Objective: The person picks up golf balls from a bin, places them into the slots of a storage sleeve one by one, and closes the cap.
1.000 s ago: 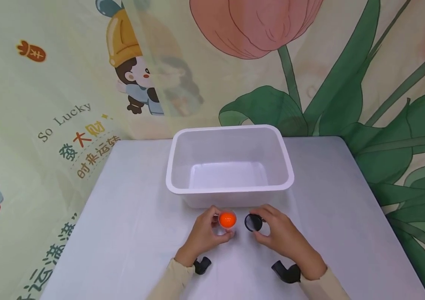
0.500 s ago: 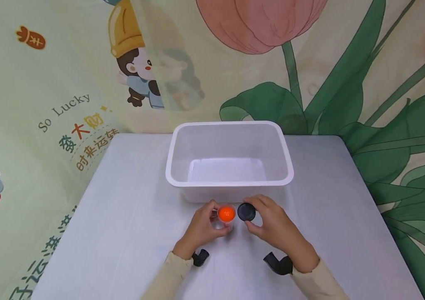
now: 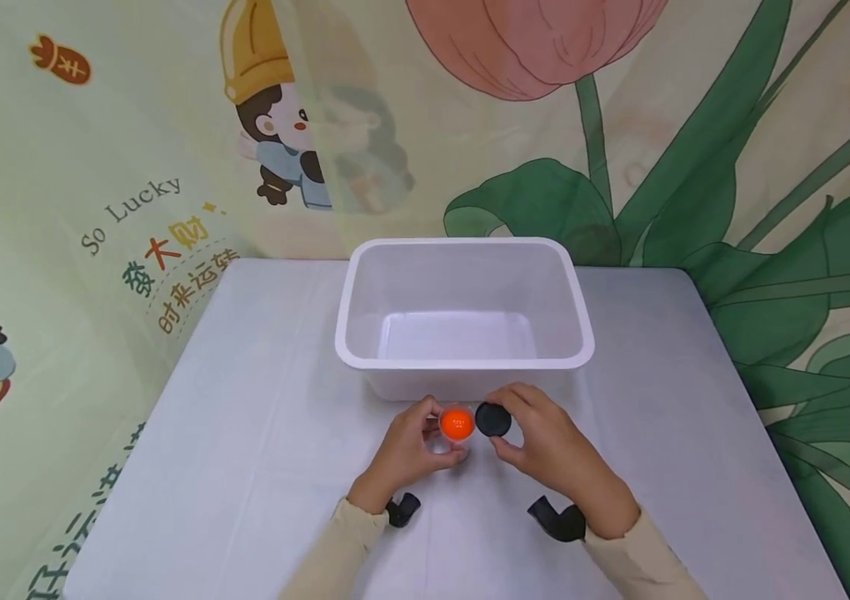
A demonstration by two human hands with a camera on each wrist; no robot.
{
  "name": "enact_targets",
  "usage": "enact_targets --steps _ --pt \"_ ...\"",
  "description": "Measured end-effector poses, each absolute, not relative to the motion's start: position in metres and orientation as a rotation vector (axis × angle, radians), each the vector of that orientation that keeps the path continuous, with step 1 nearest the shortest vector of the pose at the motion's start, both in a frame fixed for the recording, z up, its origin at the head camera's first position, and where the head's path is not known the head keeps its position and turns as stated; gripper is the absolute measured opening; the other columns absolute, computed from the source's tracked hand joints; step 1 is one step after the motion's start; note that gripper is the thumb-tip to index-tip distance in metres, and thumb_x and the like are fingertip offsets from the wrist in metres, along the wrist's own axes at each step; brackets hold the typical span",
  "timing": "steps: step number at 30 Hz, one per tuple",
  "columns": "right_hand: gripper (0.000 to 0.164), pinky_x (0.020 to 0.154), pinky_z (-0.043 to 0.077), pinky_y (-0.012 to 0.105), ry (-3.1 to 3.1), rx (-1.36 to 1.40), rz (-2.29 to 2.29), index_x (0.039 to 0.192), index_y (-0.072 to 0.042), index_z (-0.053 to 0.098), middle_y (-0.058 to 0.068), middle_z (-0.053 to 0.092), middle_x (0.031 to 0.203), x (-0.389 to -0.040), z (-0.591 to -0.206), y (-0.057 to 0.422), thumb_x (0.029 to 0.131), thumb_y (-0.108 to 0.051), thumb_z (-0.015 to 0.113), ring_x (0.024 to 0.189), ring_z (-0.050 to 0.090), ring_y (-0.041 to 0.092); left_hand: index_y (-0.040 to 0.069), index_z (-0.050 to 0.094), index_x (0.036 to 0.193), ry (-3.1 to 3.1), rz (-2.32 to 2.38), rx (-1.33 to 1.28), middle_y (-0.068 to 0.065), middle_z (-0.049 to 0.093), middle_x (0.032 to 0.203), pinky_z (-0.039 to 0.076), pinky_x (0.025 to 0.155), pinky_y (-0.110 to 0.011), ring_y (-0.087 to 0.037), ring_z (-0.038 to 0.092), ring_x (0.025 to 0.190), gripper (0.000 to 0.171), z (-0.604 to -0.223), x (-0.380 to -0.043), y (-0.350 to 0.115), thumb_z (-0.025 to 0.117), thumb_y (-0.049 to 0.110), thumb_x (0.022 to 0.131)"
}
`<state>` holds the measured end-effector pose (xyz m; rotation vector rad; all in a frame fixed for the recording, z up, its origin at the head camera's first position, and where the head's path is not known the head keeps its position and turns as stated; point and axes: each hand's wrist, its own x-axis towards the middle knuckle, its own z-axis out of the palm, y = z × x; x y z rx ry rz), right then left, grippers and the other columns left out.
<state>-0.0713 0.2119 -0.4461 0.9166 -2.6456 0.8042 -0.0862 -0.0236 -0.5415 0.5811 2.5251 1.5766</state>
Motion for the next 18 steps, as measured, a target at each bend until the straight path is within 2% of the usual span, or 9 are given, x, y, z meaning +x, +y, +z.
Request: enact_targets --steps 5,12,18 --pt "0.064 0.088 0.066 0.046 -2.604 0.968 0.766 0.120 0.000 0.071 0.011 0.069 0.121 -0.074 -0.442 0.208 0.064 0.006 0.101 0.102 0.072 0.026 0.014 0.059 0.110 2.531 1.551 0.568 -0.001 0.068 0.111 0.058 0.101 -0.024 -0.017 0.068 0.107 0.044 -0.541 -0.087 -0.024 0.094 0.009 0.083" --pt "0.068 0.081 0.067 0.040 -2.585 1.000 0.747 0.116 -0.003 0.064 0.009 0.071 0.112 -0.075 -0.435 0.200 0.061 0.006 0.102 0.094 0.072 0.023 0.013 0.060 0.111 2.515 1.559 0.555 -0.003 0.069 0.113 0.056 0.101 -0.020 -0.015 0.068 0.108 0.044 -0.540 -0.087 -0.026 0.094 0.009 0.083" --pt "0.065 0.084 0.067 0.045 -2.570 1.057 0.687 0.116 -0.004 0.068 0.009 0.073 0.111 -0.078 -0.430 0.191 0.062 0.000 0.104 0.101 0.071 0.027 0.012 0.062 0.111 2.500 1.579 0.569 -0.003 0.070 0.114 0.056 0.101 -0.019 -0.014 0.068 0.109 0.043 -0.543 -0.087 -0.027 0.094 0.009 0.083"
